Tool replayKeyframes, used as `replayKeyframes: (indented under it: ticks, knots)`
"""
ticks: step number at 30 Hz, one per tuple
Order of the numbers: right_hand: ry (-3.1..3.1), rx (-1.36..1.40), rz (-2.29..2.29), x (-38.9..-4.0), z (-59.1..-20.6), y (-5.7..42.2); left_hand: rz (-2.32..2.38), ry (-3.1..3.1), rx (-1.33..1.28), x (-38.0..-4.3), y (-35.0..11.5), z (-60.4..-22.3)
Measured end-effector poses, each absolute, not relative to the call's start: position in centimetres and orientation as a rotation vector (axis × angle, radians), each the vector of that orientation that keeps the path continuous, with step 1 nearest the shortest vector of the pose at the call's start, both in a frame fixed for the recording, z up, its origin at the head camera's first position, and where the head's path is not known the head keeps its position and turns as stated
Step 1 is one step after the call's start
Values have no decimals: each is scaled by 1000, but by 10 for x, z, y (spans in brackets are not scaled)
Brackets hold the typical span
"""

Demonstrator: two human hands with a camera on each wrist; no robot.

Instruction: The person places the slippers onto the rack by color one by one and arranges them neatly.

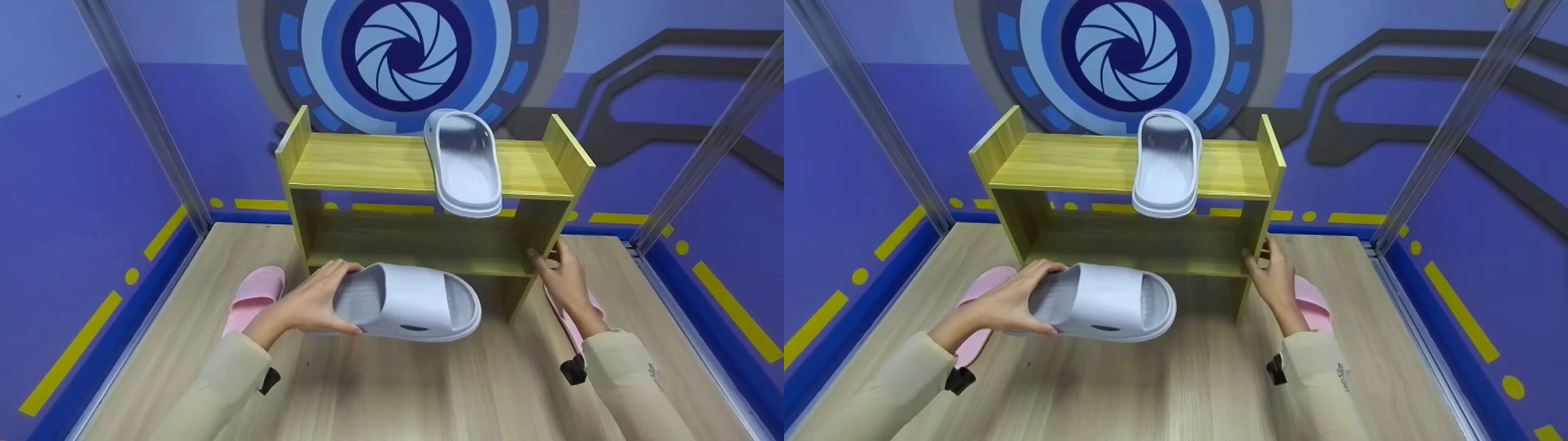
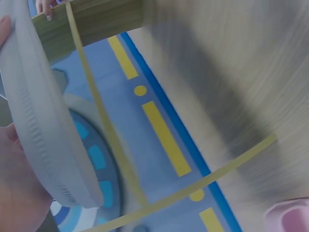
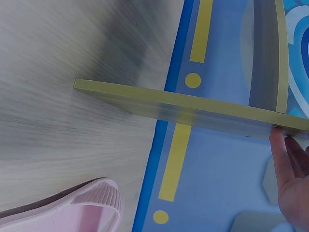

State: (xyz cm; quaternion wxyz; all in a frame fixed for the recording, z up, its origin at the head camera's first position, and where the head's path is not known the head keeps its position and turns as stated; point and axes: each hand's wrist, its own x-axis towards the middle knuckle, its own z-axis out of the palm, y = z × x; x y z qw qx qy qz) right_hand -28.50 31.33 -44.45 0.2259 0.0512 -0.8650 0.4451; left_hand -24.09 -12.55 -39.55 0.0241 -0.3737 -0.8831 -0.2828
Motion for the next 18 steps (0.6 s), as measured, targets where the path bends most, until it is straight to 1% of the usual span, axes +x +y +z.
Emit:
replayKeyframes:
  ticks: [18]
  knots:
    - [-2388,143,1230,-285,-445,314,-850,-2732,-1146,-247,-150,-328]
